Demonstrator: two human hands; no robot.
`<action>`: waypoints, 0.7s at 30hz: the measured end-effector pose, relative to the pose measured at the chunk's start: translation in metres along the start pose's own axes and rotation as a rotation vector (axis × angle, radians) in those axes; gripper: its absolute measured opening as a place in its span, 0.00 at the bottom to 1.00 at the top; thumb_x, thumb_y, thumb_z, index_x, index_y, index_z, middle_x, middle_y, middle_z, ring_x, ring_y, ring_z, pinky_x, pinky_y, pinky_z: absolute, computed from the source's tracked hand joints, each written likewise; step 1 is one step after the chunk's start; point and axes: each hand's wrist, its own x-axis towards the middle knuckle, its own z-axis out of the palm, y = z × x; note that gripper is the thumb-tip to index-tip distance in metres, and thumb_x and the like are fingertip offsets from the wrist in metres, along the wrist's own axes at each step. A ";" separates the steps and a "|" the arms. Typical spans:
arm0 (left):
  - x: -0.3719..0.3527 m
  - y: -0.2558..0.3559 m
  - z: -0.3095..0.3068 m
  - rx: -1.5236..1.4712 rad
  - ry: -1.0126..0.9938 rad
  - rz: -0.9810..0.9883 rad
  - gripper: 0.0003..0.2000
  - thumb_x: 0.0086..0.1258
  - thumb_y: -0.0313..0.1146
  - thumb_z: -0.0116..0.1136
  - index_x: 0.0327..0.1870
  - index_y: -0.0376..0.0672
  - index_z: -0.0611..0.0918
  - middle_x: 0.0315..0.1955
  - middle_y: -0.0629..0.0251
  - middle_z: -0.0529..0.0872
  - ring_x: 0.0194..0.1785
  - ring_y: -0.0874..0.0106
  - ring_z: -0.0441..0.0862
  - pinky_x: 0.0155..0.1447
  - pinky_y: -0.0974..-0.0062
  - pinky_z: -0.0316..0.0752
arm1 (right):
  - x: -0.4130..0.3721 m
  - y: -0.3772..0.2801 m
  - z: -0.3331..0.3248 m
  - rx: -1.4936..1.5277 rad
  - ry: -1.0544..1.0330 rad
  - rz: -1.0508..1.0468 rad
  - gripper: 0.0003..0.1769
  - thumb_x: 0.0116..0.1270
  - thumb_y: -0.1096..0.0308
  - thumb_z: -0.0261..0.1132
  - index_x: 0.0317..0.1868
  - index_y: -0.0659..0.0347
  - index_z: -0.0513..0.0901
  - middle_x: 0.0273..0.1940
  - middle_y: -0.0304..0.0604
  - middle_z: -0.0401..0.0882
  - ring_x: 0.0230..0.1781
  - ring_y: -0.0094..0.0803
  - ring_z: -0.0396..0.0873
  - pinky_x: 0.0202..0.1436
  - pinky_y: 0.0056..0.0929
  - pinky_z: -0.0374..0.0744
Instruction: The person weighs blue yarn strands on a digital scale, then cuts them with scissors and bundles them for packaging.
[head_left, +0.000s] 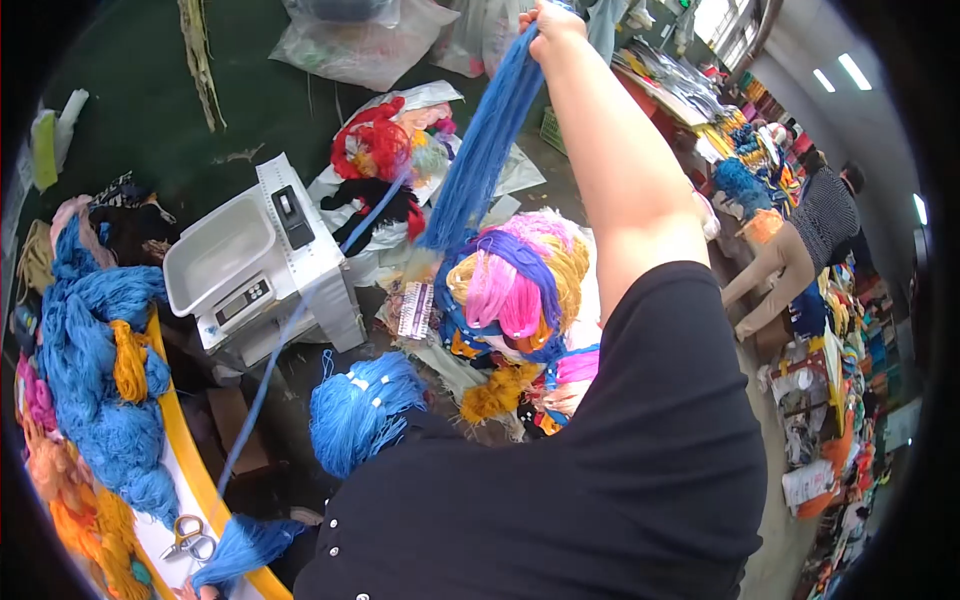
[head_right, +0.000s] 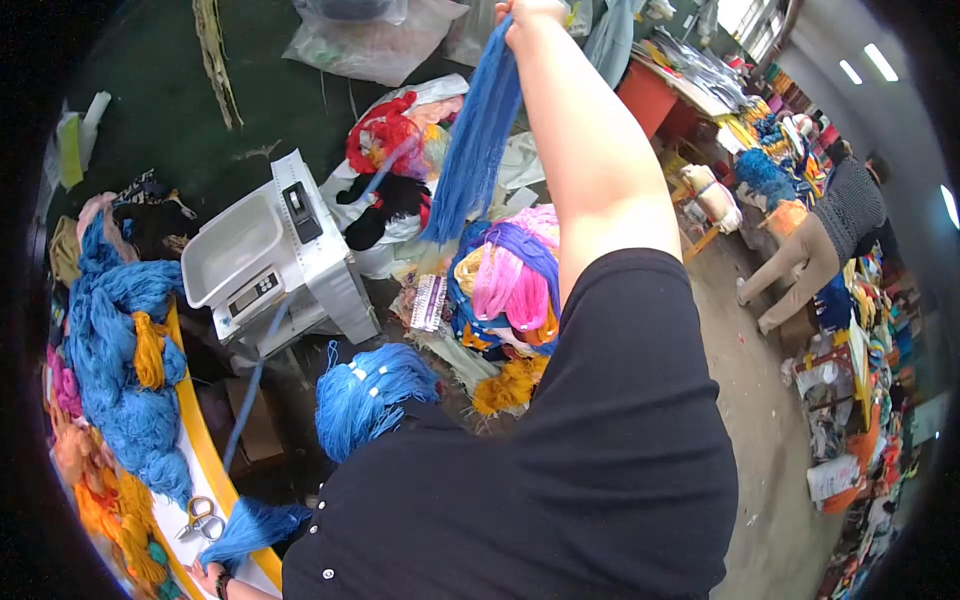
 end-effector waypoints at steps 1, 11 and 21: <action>-0.002 -0.001 0.001 0.139 0.013 0.062 0.22 0.72 0.23 0.40 0.68 0.43 0.69 0.23 0.71 0.65 0.27 0.77 0.68 0.33 0.83 0.65 | 0.029 0.010 -0.030 0.036 -0.080 0.019 0.08 0.70 0.62 0.56 0.37 0.57 0.77 0.22 0.40 0.74 0.18 0.31 0.71 0.20 0.32 0.71; -0.181 -0.027 0.086 0.009 -0.780 -0.314 0.13 0.80 0.34 0.39 0.57 0.38 0.73 0.19 0.78 0.58 0.19 0.86 0.54 0.24 0.86 0.53 | -0.083 -0.013 0.120 -0.858 -0.327 0.302 0.06 0.62 0.66 0.66 0.28 0.53 0.78 0.19 0.28 0.66 0.16 0.17 0.62 0.18 0.20 0.59; -0.264 -0.078 0.092 0.265 -0.835 -0.501 0.14 0.80 0.40 0.42 0.47 0.41 0.79 0.17 0.79 0.60 0.18 0.86 0.54 0.25 0.85 0.54 | -0.089 -0.012 0.221 -0.127 -0.439 0.140 0.13 0.74 0.59 0.55 0.30 0.53 0.73 0.16 0.23 0.61 0.16 0.14 0.60 0.19 0.14 0.61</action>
